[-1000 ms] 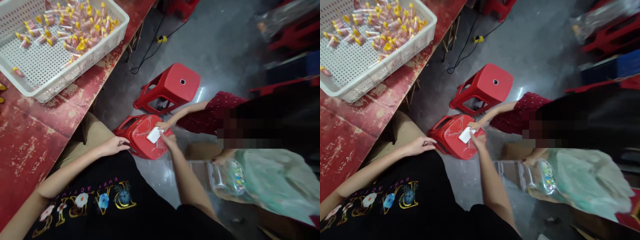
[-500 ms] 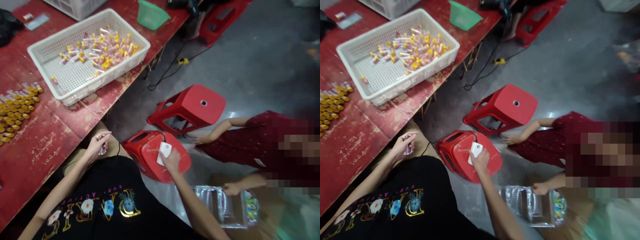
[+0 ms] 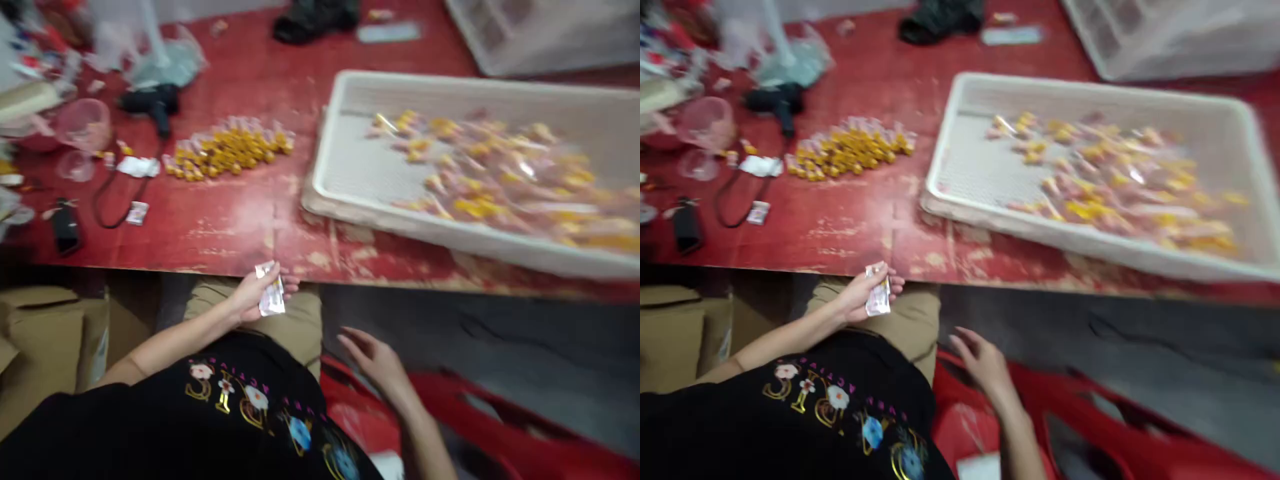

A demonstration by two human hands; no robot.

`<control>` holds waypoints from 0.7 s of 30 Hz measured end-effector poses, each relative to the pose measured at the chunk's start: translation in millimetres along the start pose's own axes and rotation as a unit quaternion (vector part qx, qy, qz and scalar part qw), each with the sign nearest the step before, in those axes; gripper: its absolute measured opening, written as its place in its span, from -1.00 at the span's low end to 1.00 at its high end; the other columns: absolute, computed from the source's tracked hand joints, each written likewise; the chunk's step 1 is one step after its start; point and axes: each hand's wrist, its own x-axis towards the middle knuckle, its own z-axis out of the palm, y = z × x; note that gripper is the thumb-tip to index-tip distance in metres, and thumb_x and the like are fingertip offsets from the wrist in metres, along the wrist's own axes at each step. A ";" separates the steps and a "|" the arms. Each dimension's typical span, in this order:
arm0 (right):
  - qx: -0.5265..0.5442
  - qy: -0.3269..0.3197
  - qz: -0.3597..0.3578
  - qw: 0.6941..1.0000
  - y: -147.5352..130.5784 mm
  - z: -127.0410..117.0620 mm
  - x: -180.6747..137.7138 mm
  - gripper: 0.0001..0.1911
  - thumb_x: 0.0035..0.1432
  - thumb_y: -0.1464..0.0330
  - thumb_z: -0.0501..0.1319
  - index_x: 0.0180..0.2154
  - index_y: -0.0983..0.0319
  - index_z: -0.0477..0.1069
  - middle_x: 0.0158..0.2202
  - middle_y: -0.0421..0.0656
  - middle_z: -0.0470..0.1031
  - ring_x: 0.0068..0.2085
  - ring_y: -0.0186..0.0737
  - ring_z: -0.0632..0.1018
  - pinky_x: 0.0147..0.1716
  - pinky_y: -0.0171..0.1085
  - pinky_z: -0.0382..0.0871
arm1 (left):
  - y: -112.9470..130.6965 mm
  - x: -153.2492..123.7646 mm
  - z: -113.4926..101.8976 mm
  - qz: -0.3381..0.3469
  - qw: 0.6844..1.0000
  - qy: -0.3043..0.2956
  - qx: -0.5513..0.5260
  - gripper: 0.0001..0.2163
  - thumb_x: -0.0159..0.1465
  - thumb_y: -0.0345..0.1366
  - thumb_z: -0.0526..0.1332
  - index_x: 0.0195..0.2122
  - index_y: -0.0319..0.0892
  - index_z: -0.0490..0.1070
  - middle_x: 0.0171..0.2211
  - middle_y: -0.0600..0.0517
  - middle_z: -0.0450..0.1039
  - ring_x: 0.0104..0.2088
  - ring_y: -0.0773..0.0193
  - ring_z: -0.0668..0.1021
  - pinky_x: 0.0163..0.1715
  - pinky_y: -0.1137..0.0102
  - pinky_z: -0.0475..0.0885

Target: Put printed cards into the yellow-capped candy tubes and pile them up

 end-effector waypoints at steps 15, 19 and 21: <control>-0.092 0.152 -0.123 0.976 -242.6 -3.4 396.9 -0.62 0.18 0.42 0.18 0.04 0.36 0.42 0.17 0.29 0.38 0.18 0.12 0.44 0.21 0.15 0.28 | 78.4 5.2 -48.4 0.205 0.960 0.149 -0.116 -0.72 0.16 -0.20 0.47 -0.27 -0.19 0.43 -0.52 0.17 0.42 -0.62 0.49 0.46 -0.64 0.59 0.36; -0.078 0.191 -0.114 0.972 -170.7 -60.8 418.1 -0.68 0.10 0.48 0.23 -0.06 0.24 0.42 0.24 0.20 0.31 0.32 0.15 0.29 0.27 0.23 0.15 | 74.4 6.0 -59.5 0.147 0.967 0.189 -0.086 -0.59 0.01 -0.14 0.56 -0.35 -0.18 0.35 -0.56 0.17 0.41 -0.67 0.46 0.44 -0.75 0.61 0.21; -0.058 0.184 -0.139 0.971 -147.2 -75.9 437.3 -0.76 0.07 0.48 0.27 -0.17 0.20 0.43 0.19 0.12 0.39 0.31 0.09 0.29 0.30 0.18 0.10 | 71.3 11.7 -54.7 0.126 0.971 0.194 -0.059 -0.56 -0.02 -0.11 0.57 -0.33 -0.18 0.36 -0.56 0.15 0.43 -0.69 0.43 0.44 -0.78 0.59 0.18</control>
